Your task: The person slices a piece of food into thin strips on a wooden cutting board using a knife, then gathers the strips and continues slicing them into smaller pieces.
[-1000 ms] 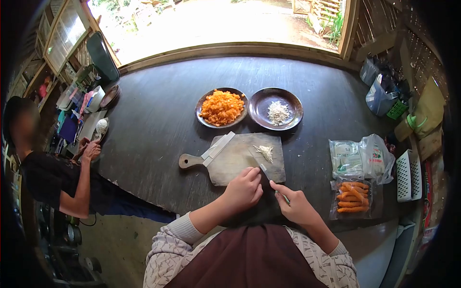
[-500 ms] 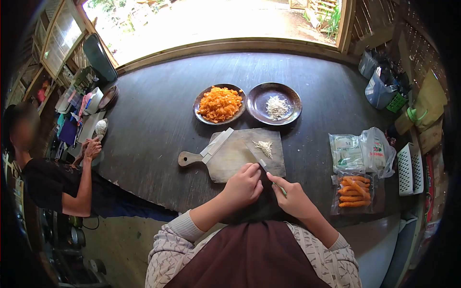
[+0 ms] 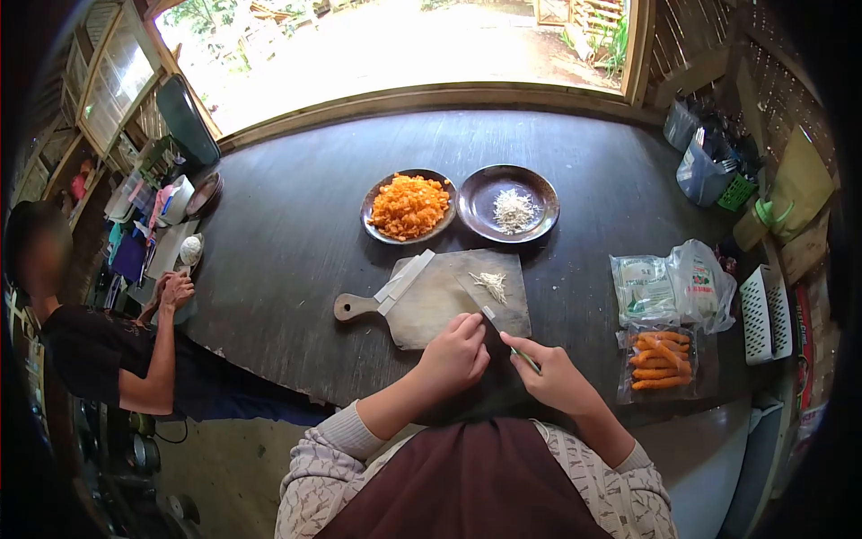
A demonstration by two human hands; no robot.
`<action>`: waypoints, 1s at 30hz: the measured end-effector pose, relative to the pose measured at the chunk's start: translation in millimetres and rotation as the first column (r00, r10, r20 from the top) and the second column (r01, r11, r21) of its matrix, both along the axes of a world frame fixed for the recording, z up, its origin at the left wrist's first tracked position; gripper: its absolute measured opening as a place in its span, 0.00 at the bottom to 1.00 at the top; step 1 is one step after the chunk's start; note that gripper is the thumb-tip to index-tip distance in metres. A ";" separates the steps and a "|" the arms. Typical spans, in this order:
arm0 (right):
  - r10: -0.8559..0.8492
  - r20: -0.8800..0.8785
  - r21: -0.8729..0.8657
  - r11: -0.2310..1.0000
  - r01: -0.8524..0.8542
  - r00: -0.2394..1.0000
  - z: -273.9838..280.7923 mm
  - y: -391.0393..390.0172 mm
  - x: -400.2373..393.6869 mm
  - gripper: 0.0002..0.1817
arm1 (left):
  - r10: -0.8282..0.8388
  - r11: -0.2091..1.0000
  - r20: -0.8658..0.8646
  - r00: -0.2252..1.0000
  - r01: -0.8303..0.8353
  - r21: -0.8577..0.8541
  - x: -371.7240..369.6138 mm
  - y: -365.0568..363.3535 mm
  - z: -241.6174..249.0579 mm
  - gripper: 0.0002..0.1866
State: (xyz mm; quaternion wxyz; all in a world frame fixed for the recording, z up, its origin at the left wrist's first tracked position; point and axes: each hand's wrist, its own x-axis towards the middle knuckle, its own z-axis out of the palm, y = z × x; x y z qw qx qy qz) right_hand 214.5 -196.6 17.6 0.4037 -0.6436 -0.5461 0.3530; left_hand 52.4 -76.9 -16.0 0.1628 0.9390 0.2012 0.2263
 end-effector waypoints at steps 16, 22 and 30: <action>-0.028 0.056 0.005 1.000 0.028 0.998 -7.3 7.5 -8.8 0.19 | -0.008 0.998 -0.030 1.000 0.006 -0.060 -1.7 -0.1 3.8 0.16; 0.008 0.027 0.022 1.000 -0.009 1.000 -2.6 0.6 -3.7 0.19 | -0.015 0.999 -0.013 1.000 0.015 -0.043 -2.8 1.6 -1.0 0.16; -0.009 0.031 -0.164 0.986 0.014 0.999 5.3 13.3 -7.5 0.19 | -0.010 0.995 -0.013 1.000 0.008 -0.101 -3.3 -0.5 5.7 0.16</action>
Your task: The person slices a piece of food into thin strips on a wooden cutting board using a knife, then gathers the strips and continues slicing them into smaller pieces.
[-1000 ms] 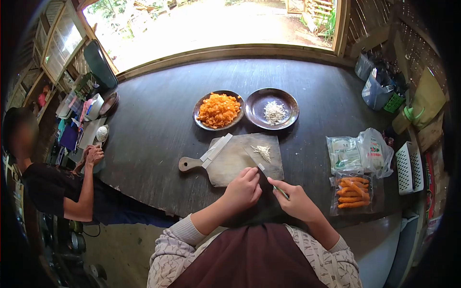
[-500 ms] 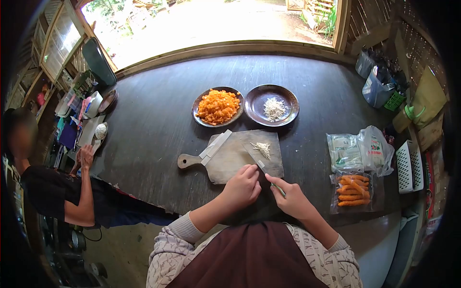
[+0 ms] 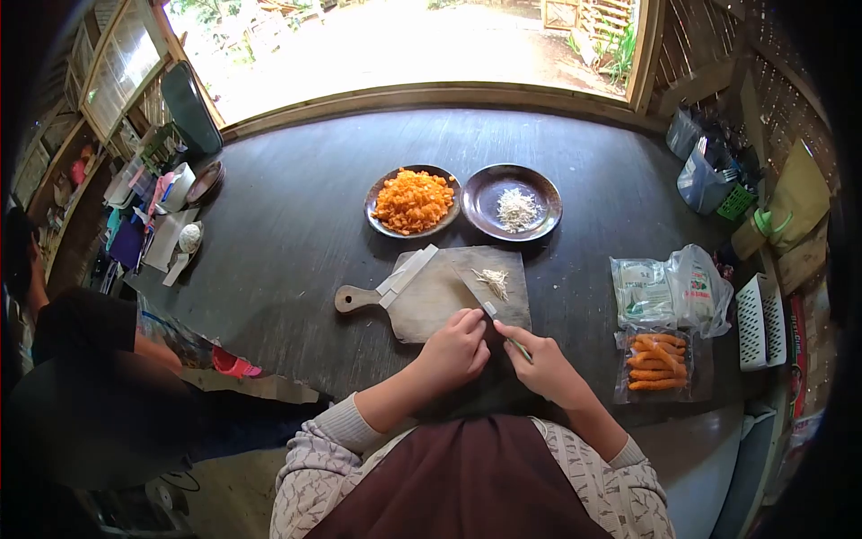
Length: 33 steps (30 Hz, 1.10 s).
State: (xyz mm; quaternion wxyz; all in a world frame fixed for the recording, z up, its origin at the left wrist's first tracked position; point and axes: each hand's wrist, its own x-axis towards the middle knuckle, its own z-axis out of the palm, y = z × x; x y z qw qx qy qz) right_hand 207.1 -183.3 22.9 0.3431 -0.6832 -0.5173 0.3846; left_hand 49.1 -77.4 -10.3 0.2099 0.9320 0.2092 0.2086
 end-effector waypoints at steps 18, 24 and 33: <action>-0.022 -0.036 0.177 0.984 0.028 0.999 -14.5 -8.4 -2.1 0.19 | -0.018 0.999 0.009 1.000 0.018 0.030 -0.3 2.8 -5.9 0.17; -0.025 -0.059 0.145 0.989 0.033 0.998 -12.3 -1.8 -2.0 0.19 | -0.002 1.000 0.016 1.000 0.002 -0.006 -0.4 1.8 -7.2 0.17; -0.027 -0.048 0.007 1.000 0.027 0.998 5.5 -4.8 -4.1 0.19 | 0.005 1.000 0.012 1.000 -0.005 -0.021 0.1 0.3 -2.8 0.17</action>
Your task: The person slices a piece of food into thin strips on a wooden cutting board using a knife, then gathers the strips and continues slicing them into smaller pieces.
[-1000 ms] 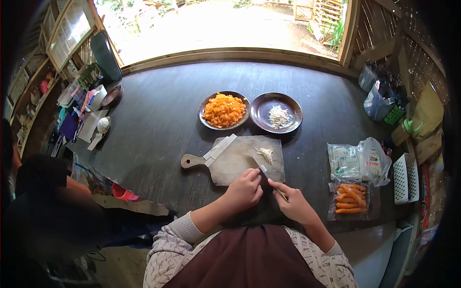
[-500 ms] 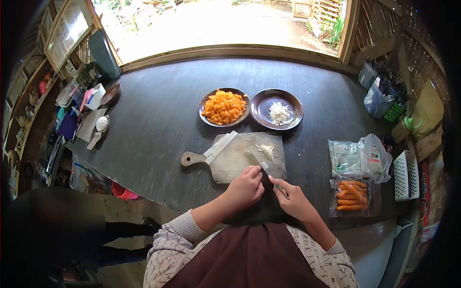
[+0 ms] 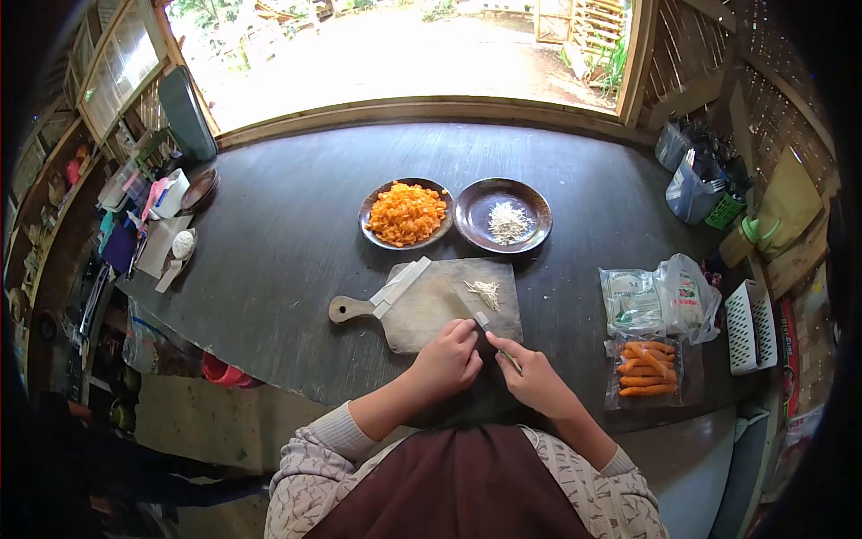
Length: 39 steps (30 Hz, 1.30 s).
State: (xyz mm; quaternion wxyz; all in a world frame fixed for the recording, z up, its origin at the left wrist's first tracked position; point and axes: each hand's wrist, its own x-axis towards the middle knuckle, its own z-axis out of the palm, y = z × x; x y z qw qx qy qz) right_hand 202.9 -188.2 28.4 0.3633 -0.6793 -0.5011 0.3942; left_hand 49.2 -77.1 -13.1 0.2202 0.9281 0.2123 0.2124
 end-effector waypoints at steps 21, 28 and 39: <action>0.023 0.026 0.097 0.995 -0.025 0.999 -8.9 -2.5 3.3 0.19 | -0.009 0.995 0.003 1.000 0.008 0.096 1.0 1.1 -3.7 0.16; 0.019 0.078 0.357 0.933 -0.046 0.997 -31.2 1.0 0.4 0.19 | -0.010 0.997 0.008 1.000 0.010 0.071 0.7 3.5 -3.6 0.16; 0.036 0.075 0.190 0.981 -0.049 0.997 -19.2 2.4 -1.2 0.19 | -0.043 0.998 0.019 0.999 0.042 0.049 -0.9 4.2 -2.9 0.15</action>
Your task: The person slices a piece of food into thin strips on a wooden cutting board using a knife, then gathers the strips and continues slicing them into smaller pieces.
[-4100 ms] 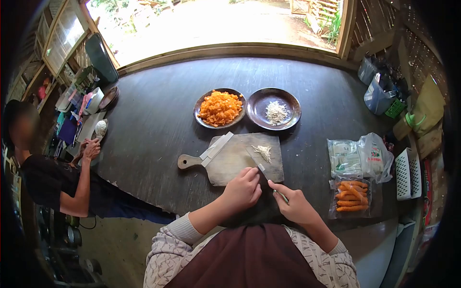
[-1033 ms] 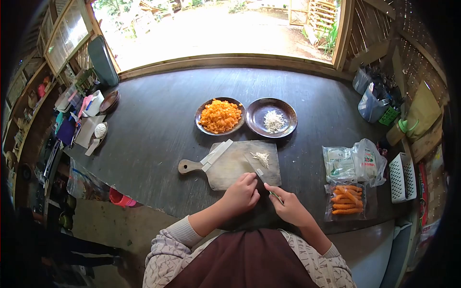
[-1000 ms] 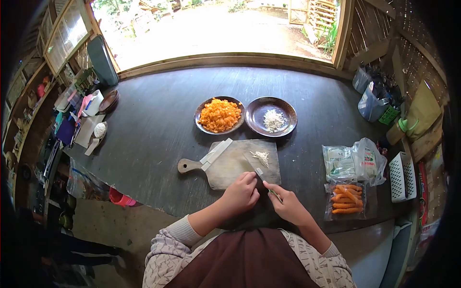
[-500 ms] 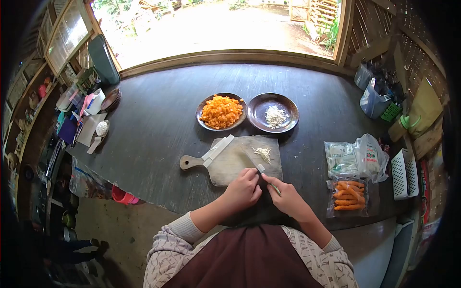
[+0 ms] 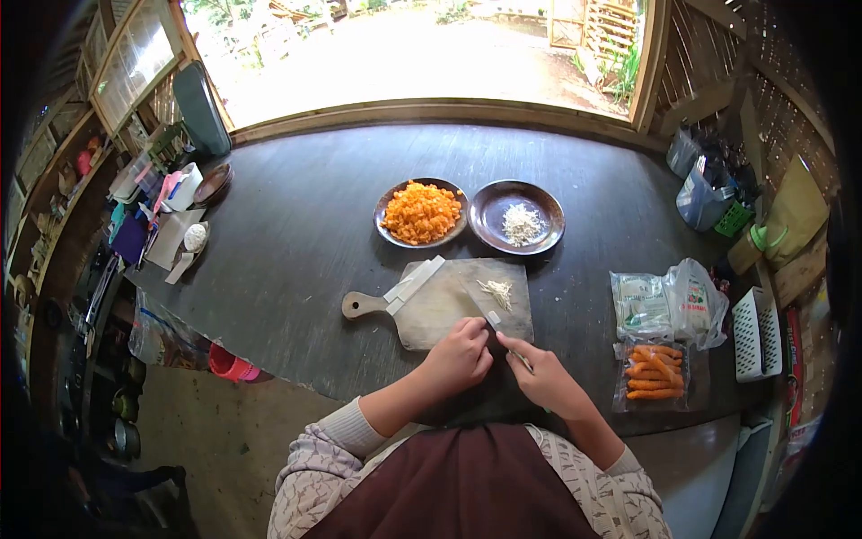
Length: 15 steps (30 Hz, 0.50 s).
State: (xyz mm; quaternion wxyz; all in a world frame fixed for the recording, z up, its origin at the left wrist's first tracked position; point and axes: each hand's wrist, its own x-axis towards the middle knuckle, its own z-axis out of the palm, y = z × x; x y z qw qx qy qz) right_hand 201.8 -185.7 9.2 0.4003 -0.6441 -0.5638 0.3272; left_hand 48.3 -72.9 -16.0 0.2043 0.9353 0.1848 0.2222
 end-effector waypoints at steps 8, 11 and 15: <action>-0.027 -0.013 -0.101 0.995 0.025 1.000 5.7 1.8 -3.2 0.20 | 0.016 0.999 -0.022 1.000 -0.017 -0.046 0.2 -2.0 -0.6 0.15; -0.008 -0.011 -0.106 0.994 0.007 1.000 2.4 5.3 0.0 0.20 | 0.022 0.999 -0.011 1.000 -0.022 -0.029 -0.3 -0.9 0.2 0.15; 0.012 -0.018 0.026 1.000 -0.011 1.000 -5.4 -3.2 -0.1 0.20 | 0.014 1.000 -0.033 0.999 -0.014 0.009 -0.6 -0.7 1.6 0.15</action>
